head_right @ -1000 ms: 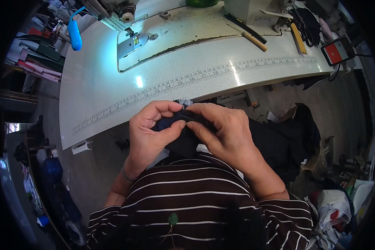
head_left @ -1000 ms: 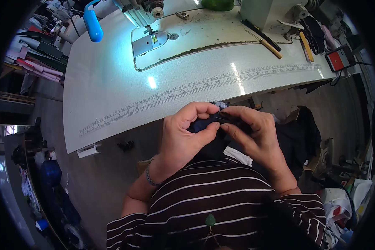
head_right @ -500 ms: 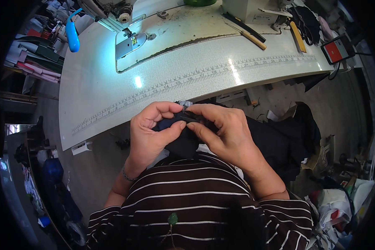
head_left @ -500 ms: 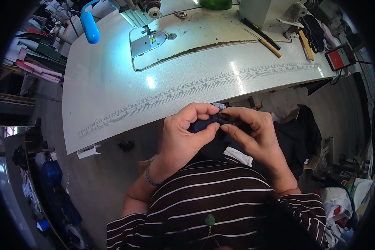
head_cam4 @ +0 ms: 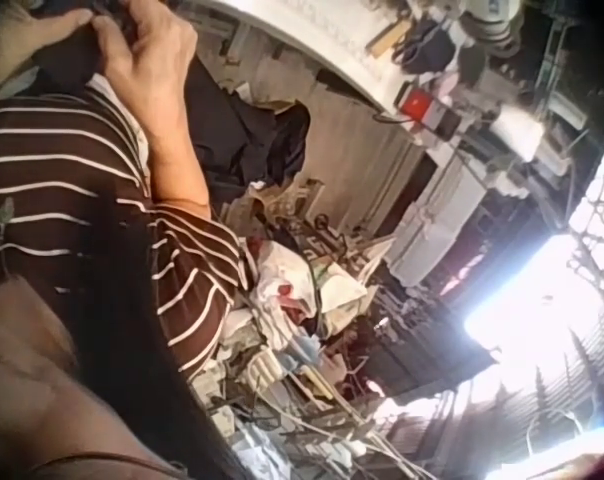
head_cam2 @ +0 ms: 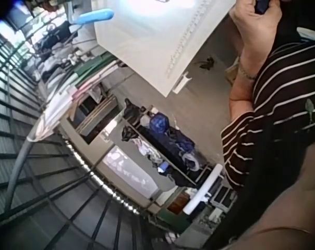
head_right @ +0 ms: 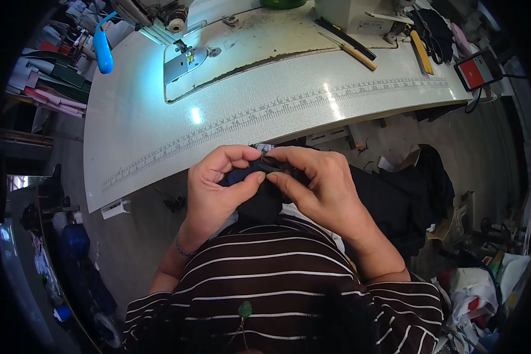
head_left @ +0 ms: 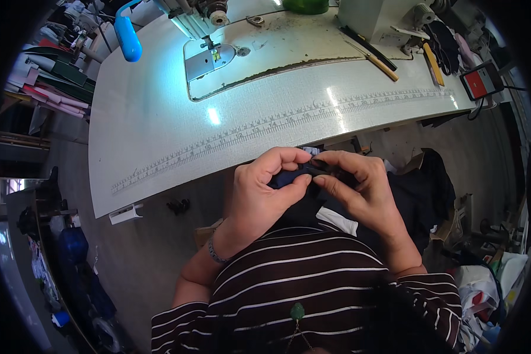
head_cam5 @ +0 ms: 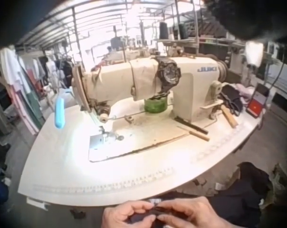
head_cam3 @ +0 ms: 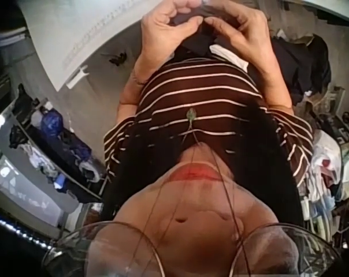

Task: Inspecting and preparing a black garment on a sewing table.

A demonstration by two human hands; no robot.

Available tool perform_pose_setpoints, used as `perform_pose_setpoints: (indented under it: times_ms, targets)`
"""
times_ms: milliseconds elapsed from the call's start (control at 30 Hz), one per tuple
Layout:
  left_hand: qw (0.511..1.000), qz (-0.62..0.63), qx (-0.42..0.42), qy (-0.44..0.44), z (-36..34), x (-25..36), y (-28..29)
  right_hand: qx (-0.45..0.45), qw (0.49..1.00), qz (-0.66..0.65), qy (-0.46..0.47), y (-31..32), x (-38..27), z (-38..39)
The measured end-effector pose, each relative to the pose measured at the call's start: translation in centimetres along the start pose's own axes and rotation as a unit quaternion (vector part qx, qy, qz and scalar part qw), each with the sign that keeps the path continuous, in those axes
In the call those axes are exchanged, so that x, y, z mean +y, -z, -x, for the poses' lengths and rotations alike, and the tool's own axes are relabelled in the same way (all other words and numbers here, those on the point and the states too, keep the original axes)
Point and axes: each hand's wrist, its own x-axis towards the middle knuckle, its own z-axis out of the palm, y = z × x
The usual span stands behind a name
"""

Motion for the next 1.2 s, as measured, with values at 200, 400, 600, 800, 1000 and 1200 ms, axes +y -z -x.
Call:
perform_pose_setpoints:
  times_ms: [200, 400, 600, 800, 1000, 1200]
  targets:
    - [0.999, 0.043, 0.03, 0.0, -0.1, -0.3, -0.1, 0.04, 0.996, -0.072, 0.016, -1.0, 0.7, 0.1]
    - [0.991, 0.128, -0.004, 0.044, 0.0, -0.1, -0.1, 0.003, 0.998, -0.065, 0.015, 0.0, 0.2, 0.1]
    - [0.996, 0.087, 0.001, 0.034, -0.1, -0.1, -0.1, -0.016, 0.999, -0.03, -0.005, 0.3, 0.1, -0.1]
    - [0.997, 0.071, 0.006, 0.024, -0.1, -0.4, -0.1, -0.023, 1.0, -0.004, -0.013, 0.4, -0.4, -0.2]
    - [0.999, 0.049, 0.011, 0.017, -0.1, -0.4, -0.2, -0.034, 0.999, 0.019, -0.017, 0.6, -0.5, -0.4]
    - [0.998, 0.061, 0.012, 0.02, -0.2, -0.6, -0.2, 0.026, 0.999, 0.001, 0.033, -0.6, 1.0, 0.1]
